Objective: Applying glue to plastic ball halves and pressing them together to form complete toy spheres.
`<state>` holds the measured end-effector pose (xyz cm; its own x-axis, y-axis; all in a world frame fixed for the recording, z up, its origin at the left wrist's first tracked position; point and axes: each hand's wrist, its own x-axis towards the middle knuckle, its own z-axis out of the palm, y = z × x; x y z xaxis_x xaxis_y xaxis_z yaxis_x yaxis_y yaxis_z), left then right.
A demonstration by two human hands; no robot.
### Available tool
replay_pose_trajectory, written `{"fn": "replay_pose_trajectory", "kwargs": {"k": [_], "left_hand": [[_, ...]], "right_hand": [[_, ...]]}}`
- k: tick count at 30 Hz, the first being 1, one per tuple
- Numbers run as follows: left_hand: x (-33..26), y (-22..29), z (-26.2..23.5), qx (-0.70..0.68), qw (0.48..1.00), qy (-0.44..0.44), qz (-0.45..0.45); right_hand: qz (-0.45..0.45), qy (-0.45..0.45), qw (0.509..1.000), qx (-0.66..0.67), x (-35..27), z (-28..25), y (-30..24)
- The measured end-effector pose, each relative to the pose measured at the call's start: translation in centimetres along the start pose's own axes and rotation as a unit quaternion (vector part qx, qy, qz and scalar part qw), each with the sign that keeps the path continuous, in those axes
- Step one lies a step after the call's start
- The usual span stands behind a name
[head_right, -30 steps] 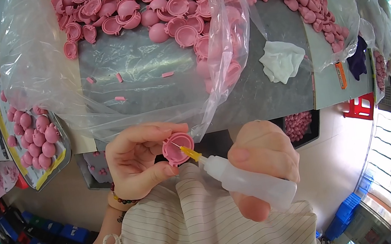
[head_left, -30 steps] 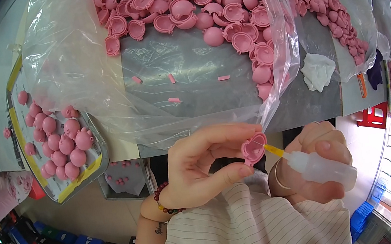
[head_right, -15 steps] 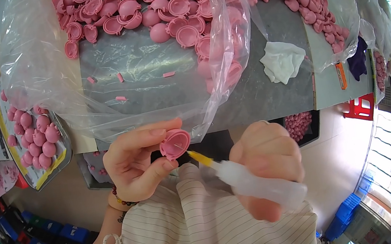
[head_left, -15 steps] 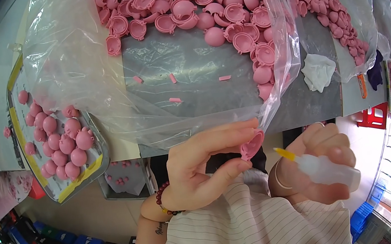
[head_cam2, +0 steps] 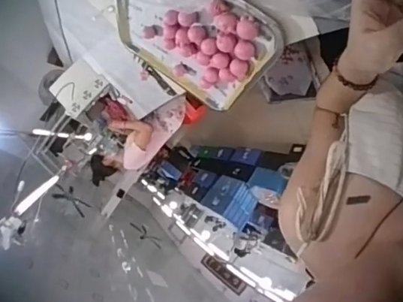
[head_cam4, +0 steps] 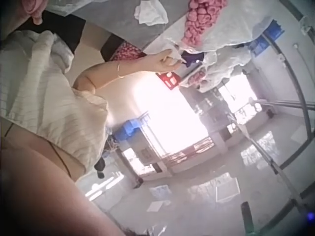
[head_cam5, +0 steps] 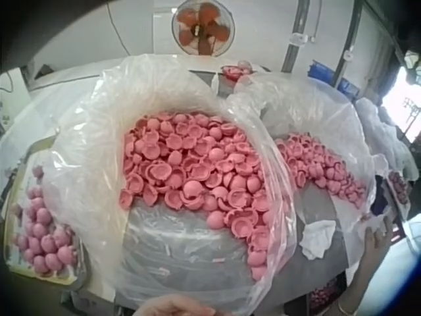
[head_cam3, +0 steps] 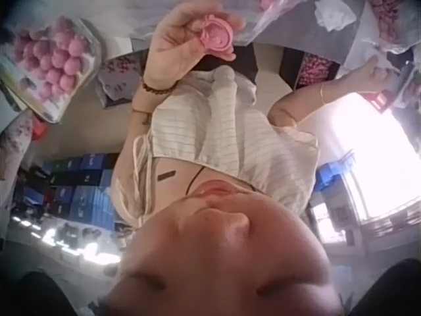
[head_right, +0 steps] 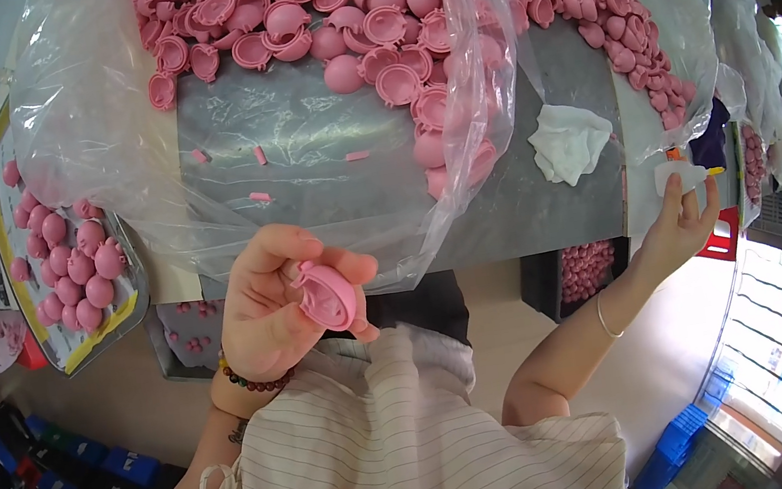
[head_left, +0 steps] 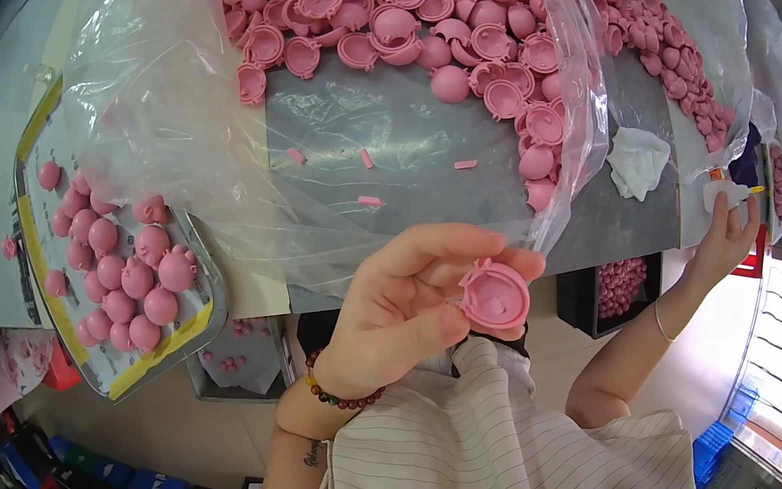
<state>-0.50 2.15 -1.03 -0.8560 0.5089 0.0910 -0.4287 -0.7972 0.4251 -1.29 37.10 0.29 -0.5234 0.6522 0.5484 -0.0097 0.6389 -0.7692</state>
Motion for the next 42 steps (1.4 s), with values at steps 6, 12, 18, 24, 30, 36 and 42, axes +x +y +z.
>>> {"fn": "replay_pose_trajectory", "kwargs": {"k": [6,12,18,24,30,36,42], "left_hand": [[-0.5,-0.3,0.0,0.124,0.988,0.024,0.085],[-0.4,-0.7,0.7,0.238,0.963,0.042,0.120],[-0.3,-0.8,1.1,0.251,0.962,0.029,0.103],[-0.6,-0.8,0.8,0.255,0.960,0.045,0.107],[-0.1,-0.5,1.3,0.266,0.958,0.020,0.108],[0.0,-0.8,0.8,0.263,0.960,0.012,0.096],[0.0,-0.7,1.1,0.286,0.952,0.012,0.106]], "right_hand": [[0.037,-0.031,0.998,-0.028,1.3,-0.8,4.7],[-0.165,0.077,0.974,-0.136,0.5,0.5,0.2],[-0.197,-0.211,0.925,-0.249,2.7,4.7,-0.7],[-0.159,-0.229,0.939,-0.202,2.3,5.0,-1.9],[-0.006,-0.334,0.926,0.177,-4.0,3.6,-7.7],[0.007,-0.526,0.849,0.049,-7.2,3.9,-9.0],[-0.195,-0.441,0.872,-0.082,-7.4,3.7,-9.0]]}}
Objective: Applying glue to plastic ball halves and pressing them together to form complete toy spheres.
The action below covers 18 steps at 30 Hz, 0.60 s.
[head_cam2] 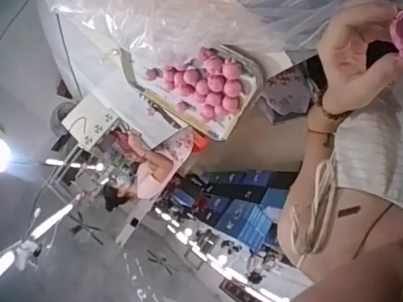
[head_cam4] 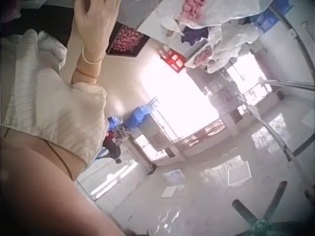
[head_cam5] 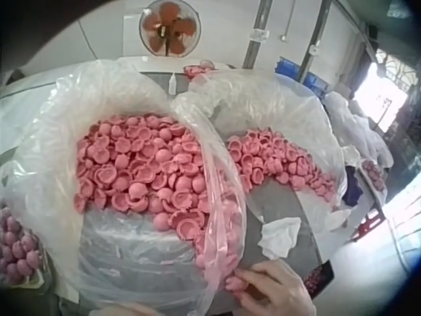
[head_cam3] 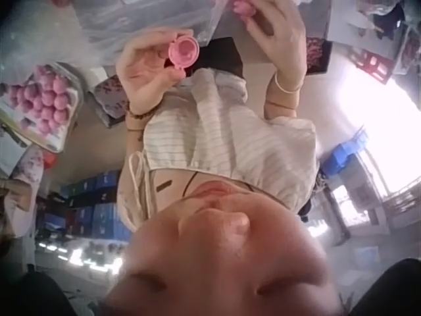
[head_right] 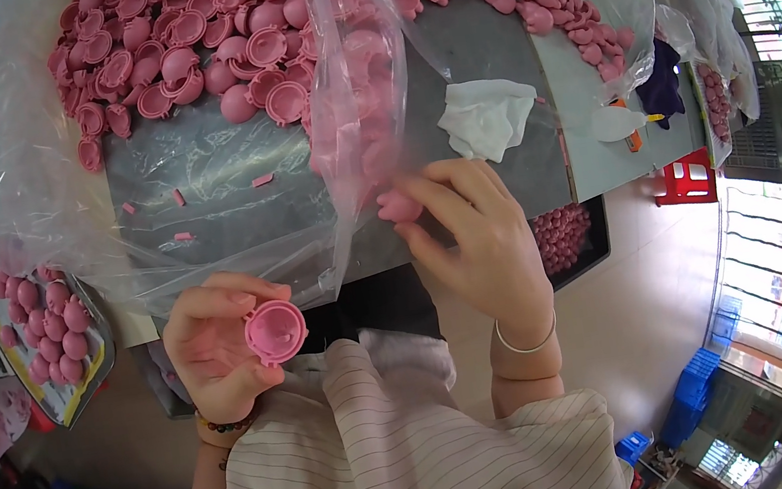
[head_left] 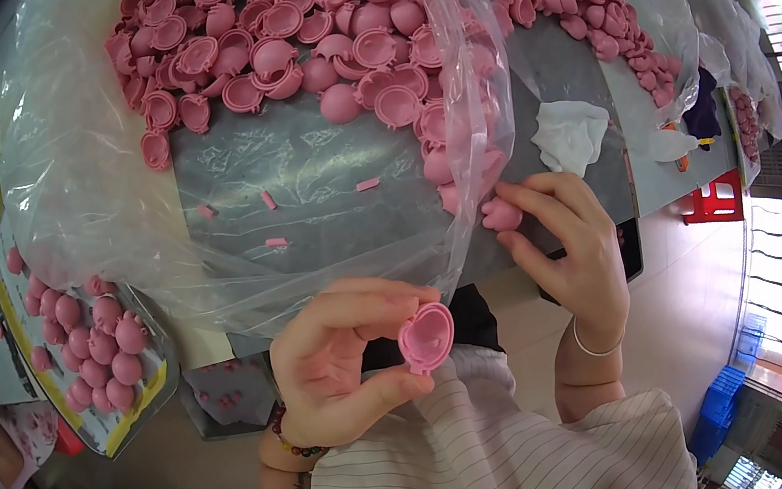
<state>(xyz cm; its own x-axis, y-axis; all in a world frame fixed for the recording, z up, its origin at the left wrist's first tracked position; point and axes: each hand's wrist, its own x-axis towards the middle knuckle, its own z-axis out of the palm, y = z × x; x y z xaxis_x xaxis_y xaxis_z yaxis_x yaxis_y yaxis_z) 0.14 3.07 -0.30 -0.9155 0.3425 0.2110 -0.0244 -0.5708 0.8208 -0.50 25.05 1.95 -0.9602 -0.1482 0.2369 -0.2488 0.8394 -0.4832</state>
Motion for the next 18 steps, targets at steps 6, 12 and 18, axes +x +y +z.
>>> {"fn": "replay_pose_trajectory", "kwargs": {"k": [6,12,18], "left_hand": [[0.0,0.1,0.5,0.159,0.987,0.026,0.019],[0.1,0.1,0.4,0.227,0.974,-0.017,0.016],[0.0,0.0,0.1,0.225,0.974,-0.004,-0.001]], "right_hand": [[0.014,0.054,0.973,0.222,-0.7,-0.4,-1.6],[-0.152,0.040,0.944,0.289,-0.1,2.4,-2.8],[-0.157,0.044,0.946,0.281,-0.1,2.9,-3.2]]}}
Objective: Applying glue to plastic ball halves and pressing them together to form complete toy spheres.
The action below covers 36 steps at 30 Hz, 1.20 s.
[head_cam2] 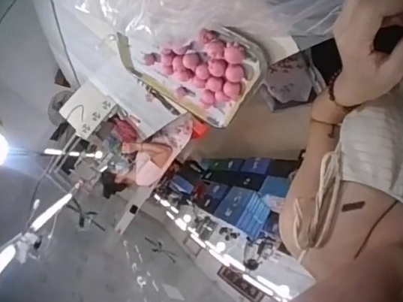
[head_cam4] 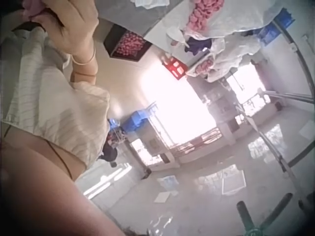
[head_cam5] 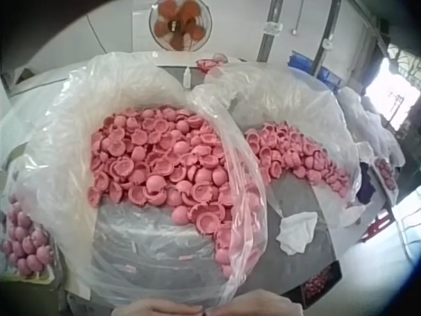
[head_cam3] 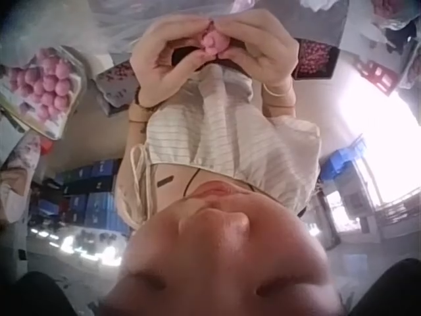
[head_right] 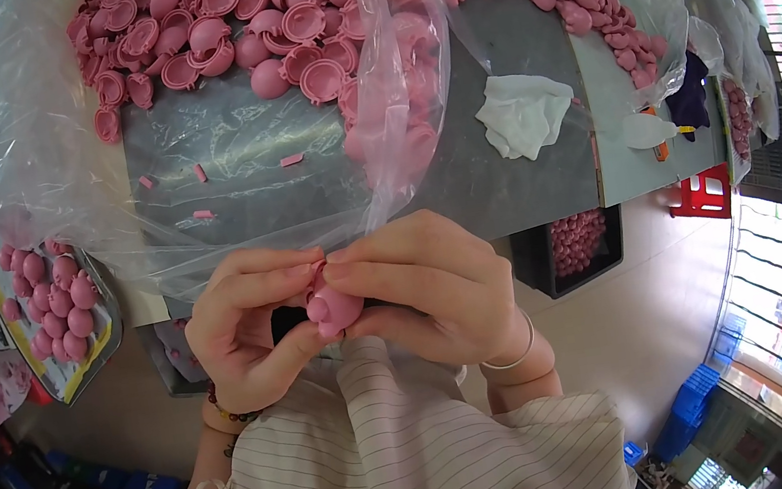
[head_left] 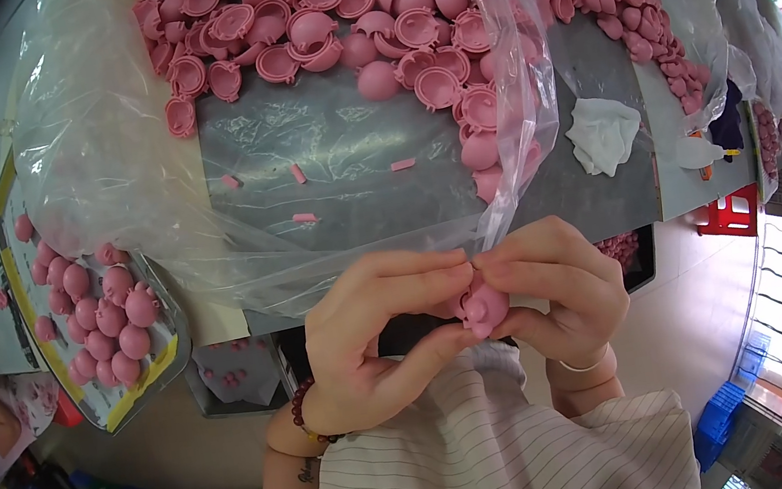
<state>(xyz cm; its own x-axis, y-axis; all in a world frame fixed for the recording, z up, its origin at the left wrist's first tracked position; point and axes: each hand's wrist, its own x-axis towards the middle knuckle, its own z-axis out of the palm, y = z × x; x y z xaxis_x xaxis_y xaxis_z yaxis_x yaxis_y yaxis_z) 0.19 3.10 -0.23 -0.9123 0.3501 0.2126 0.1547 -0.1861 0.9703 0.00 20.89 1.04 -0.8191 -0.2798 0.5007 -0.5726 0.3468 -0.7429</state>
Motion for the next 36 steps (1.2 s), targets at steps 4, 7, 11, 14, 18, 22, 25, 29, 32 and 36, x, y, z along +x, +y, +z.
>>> {"fn": "replay_pose_trajectory", "kwargs": {"k": [4,7,11,14,18,22,25,29,32,36], "left_hand": [[0.1,0.0,-0.1,-0.009,1.000,-0.011,0.012],[-0.1,0.0,-0.1,-0.038,0.999,-0.007,-0.008],[-0.2,-0.1,-0.2,-0.030,1.000,-0.008,0.001],[0.0,-0.3,-0.5,-0.007,1.000,-0.021,0.021],[0.1,-0.2,-0.4,-0.027,0.999,-0.016,0.009],[0.2,-0.3,-0.3,-0.047,0.998,0.008,0.032],[-0.1,-0.7,-0.6,-0.010,0.998,-0.012,0.066],[-0.2,-0.6,-0.4,-0.015,0.999,0.016,0.045],[-0.1,-0.7,-0.6,0.000,0.998,0.027,0.058],[-0.1,-0.5,-0.7,0.030,0.994,0.037,0.098]], "right_hand": [[-0.003,0.008,1.000,0.000,-0.2,0.0,0.1],[-0.003,0.015,1.000,-0.012,-0.2,0.0,0.0],[-0.009,0.015,1.000,-0.024,-0.1,0.2,-0.1],[-0.018,0.028,0.999,-0.034,0.0,0.3,-0.2],[0.002,0.052,0.998,-0.038,-0.1,0.5,-0.9],[-0.028,0.070,0.995,-0.064,-0.5,1.1,-1.2],[-0.068,0.066,0.994,-0.062,-0.5,1.0,-1.4],[-0.060,0.058,0.994,-0.068,-1.0,1.0,-1.5],[-0.059,0.083,0.992,-0.074,-1.3,0.4,-0.9],[-0.075,0.183,0.975,-0.101,-2.1,-0.8,0.4]]}}
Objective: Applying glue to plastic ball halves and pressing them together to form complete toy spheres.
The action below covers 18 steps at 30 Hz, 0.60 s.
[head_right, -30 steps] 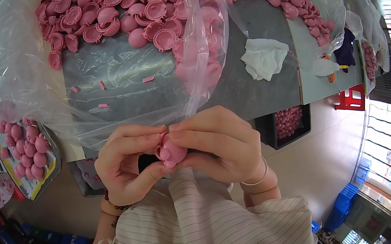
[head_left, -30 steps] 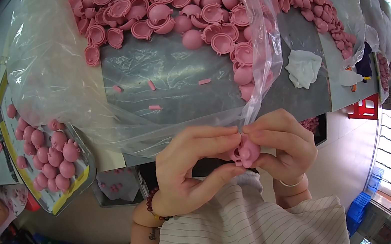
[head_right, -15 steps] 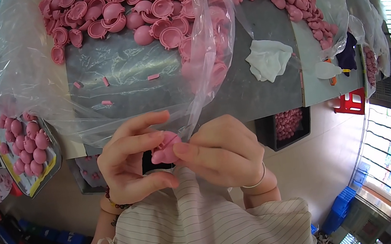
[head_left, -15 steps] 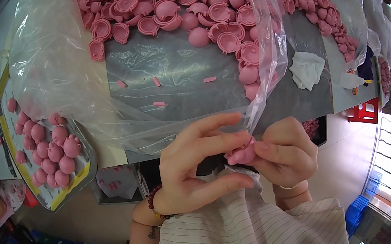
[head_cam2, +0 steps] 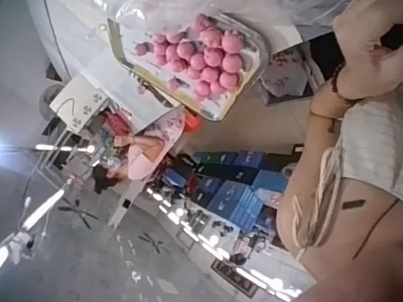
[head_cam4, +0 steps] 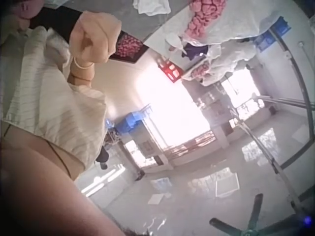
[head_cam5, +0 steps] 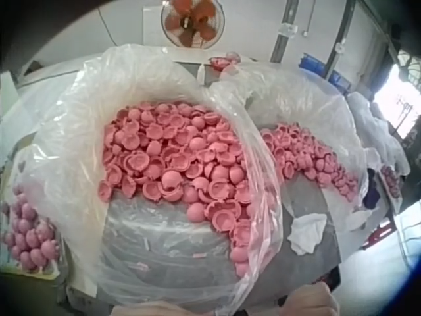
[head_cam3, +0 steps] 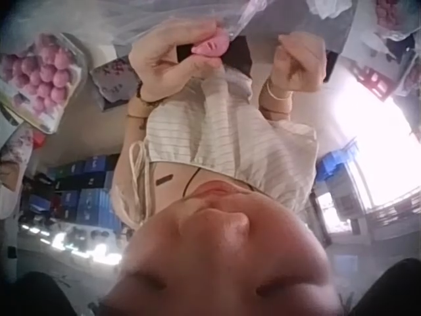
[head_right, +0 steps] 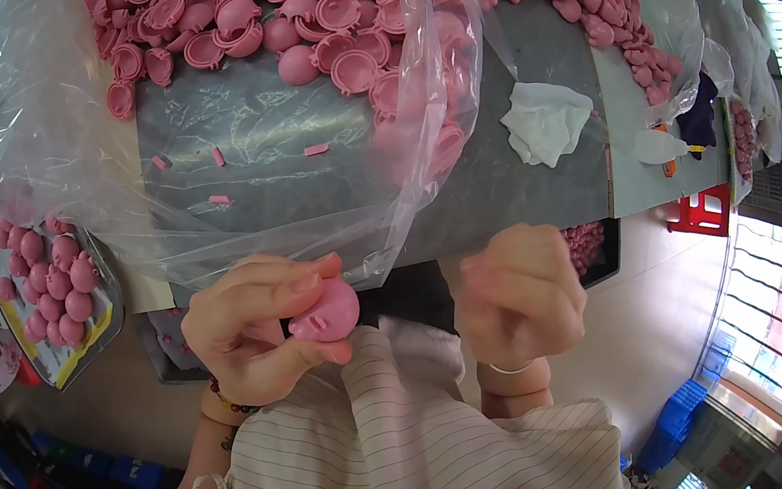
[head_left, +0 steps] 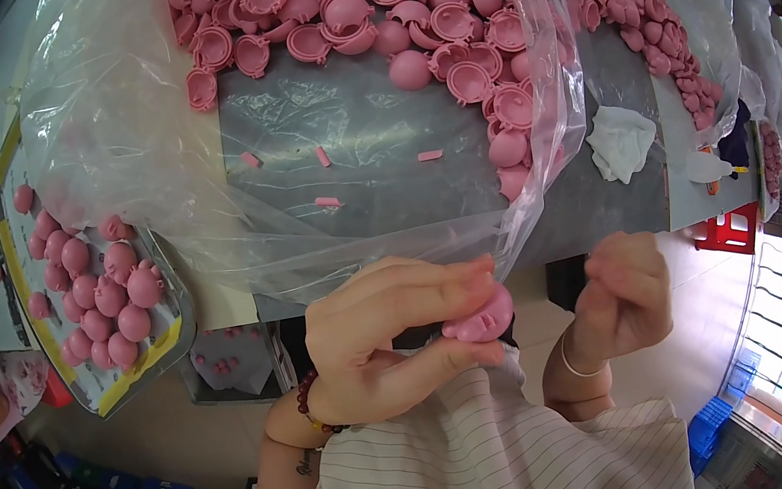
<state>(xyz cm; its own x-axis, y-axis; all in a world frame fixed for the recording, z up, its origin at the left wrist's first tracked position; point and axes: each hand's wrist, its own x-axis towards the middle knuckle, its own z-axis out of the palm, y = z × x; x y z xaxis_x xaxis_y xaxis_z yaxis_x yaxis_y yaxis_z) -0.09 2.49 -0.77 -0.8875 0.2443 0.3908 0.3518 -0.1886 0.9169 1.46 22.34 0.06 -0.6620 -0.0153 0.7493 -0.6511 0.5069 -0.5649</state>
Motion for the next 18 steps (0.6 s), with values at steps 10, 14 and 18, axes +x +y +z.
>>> {"fn": "replay_pose_trajectory", "kwargs": {"k": [10,14,18], "left_hand": [[-0.1,-0.1,0.0,0.005,1.000,0.015,0.021],[-0.2,-0.3,0.0,-0.010,1.000,0.012,0.021],[0.1,-0.3,-0.2,-0.100,0.994,-0.016,-0.035]], "right_hand": [[0.118,0.363,0.870,-0.312,0.6,-8.9,8.5],[0.199,0.265,0.879,-0.343,-0.1,-10.4,10.9],[0.257,0.215,0.866,-0.370,0.4,-11.2,11.1]]}}
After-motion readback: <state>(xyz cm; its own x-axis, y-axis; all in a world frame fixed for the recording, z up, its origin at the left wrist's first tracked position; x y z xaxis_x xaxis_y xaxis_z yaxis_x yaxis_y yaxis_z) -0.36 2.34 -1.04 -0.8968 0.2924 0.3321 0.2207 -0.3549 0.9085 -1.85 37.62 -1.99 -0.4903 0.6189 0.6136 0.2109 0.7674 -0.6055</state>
